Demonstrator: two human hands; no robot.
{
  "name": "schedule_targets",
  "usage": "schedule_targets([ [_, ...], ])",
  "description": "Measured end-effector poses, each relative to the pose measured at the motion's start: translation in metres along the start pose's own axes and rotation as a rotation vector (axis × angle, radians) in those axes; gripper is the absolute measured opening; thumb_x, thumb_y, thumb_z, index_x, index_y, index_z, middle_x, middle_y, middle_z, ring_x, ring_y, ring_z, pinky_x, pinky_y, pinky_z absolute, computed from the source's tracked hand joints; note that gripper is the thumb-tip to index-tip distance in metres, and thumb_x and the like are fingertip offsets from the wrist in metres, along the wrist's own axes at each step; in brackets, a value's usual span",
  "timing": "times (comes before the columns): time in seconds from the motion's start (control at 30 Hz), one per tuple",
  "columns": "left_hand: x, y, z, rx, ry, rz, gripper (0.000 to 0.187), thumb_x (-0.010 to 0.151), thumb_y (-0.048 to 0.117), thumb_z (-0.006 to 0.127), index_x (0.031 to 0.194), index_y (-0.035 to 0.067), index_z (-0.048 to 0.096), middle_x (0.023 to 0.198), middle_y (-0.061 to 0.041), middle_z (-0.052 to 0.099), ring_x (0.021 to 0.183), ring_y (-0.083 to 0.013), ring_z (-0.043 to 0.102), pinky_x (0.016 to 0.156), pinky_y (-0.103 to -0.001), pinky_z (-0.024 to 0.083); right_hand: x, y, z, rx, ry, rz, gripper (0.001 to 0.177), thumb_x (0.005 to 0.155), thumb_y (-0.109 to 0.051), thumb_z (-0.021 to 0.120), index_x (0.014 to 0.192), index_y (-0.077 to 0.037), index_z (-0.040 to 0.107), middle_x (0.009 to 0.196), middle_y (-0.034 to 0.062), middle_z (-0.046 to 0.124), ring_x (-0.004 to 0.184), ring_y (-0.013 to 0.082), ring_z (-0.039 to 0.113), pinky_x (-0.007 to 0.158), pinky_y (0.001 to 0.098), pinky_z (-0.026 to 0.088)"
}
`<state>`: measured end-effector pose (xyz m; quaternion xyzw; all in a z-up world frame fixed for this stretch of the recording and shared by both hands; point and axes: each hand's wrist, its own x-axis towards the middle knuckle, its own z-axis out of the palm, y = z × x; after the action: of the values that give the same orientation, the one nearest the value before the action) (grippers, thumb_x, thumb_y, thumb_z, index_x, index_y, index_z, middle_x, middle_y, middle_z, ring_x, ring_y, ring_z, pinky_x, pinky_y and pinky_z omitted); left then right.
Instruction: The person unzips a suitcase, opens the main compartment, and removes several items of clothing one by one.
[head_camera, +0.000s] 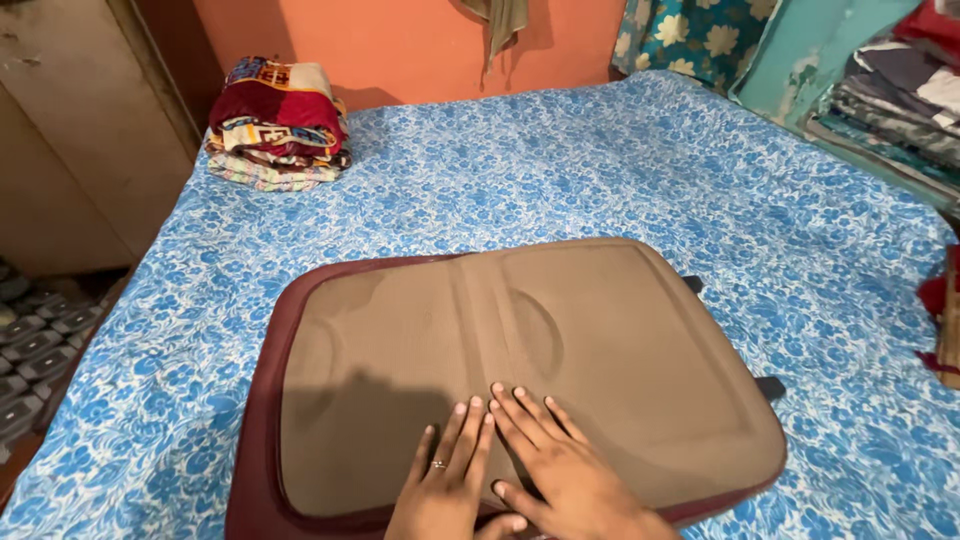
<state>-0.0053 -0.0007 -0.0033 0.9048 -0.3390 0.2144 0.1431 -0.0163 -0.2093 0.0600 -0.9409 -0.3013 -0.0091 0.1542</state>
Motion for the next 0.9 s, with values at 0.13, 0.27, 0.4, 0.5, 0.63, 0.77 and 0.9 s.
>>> schedule_targets([
  [0.13, -0.014, 0.011, -0.013, -0.023, -0.056, 0.035, 0.122, 0.076, 0.079, 0.067, 0.153, -0.005, 0.024, 0.163, -0.021, 0.022, 0.153, -0.0351, 0.021, 0.116, -0.060, 0.021, -0.020, -0.008, -0.004, -0.024, 0.000, -0.074, 0.093, 0.094, -0.050, 0.062, 0.159, 0.001, 0.020, 0.170, 0.0189, 0.014, 0.156, 0.0334, 0.013, 0.123, 0.0488, 0.010],
  [0.27, -0.020, 0.021, -0.038, 0.053, -0.266, 0.031, 0.120, 0.072, 0.065, 0.068, 0.157, -0.004, 0.019, 0.169, -0.022, 0.016, 0.157, -0.0356, 0.012, 0.121, -0.055, 0.016, -0.034, -0.017, -0.007, -0.068, -0.010, -0.096, 0.105, 0.084, -0.055, 0.071, 0.157, 0.002, 0.021, 0.167, 0.0183, 0.015, 0.157, 0.0343, 0.013, 0.121, 0.0501, 0.010],
  [0.4, -0.032, 0.033, -0.039, 0.119, -0.142, 0.049, 0.104, 0.081, 0.062, 0.060, 0.152, -0.005, 0.023, 0.166, -0.020, 0.021, 0.154, -0.0338, 0.016, 0.118, -0.051, 0.017, -0.045, -0.021, 0.008, -0.228, 0.081, -0.099, 0.099, 0.084, -0.050, 0.070, 0.155, 0.003, 0.026, 0.165, 0.0177, 0.022, 0.151, 0.0343, 0.020, 0.120, 0.0506, 0.015],
  [0.5, -0.036, 0.030, -0.034, 0.147, -0.021, 0.080, 0.094, 0.088, 0.060, 0.054, 0.150, -0.005, 0.029, 0.160, -0.021, 0.026, 0.149, -0.0337, 0.020, 0.117, -0.052, 0.020, -0.049, -0.023, 0.019, -0.287, 0.165, -0.105, 0.092, 0.087, -0.052, 0.066, 0.153, 0.001, 0.031, 0.163, 0.0167, 0.027, 0.149, 0.0336, 0.024, 0.119, 0.0506, 0.018],
  [0.63, -0.045, 0.026, -0.023, 0.269, 0.007, 0.152, 0.082, 0.094, 0.054, 0.050, 0.149, -0.005, 0.035, 0.159, -0.021, 0.029, 0.149, -0.0337, 0.024, 0.117, -0.052, 0.023, -0.052, -0.025, 0.029, -0.338, 0.243, -0.091, 0.087, 0.089, -0.052, 0.063, 0.151, 0.001, 0.034, 0.162, 0.0159, 0.029, 0.149, 0.0329, 0.026, 0.118, 0.0500, 0.020],
  [0.77, -0.047, 0.025, -0.017, 0.320, 0.096, 0.241, 0.074, 0.098, 0.048, 0.047, 0.150, -0.003, 0.038, 0.158, -0.020, 0.035, 0.149, -0.0315, 0.031, 0.118, -0.053, 0.026, -0.052, -0.027, 0.028, -0.326, 0.219, -0.074, 0.089, 0.086, -0.052, 0.065, 0.149, 0.003, 0.035, 0.161, 0.0175, 0.029, 0.147, 0.0345, 0.027, 0.117, 0.0511, 0.021],
  [0.9, -0.044, 0.029, -0.022, 0.366, 0.180, 0.226, 0.066, 0.100, 0.043, 0.047, 0.148, -0.002, 0.043, 0.156, -0.019, 0.040, 0.147, -0.0324, 0.036, 0.118, -0.050, 0.029, -0.055, -0.025, 0.029, -0.384, 0.268, -0.083, 0.083, 0.087, -0.048, 0.065, 0.150, -0.001, 0.038, 0.160, 0.0162, 0.034, 0.145, 0.0340, 0.032, 0.116, 0.0497, 0.026],
])
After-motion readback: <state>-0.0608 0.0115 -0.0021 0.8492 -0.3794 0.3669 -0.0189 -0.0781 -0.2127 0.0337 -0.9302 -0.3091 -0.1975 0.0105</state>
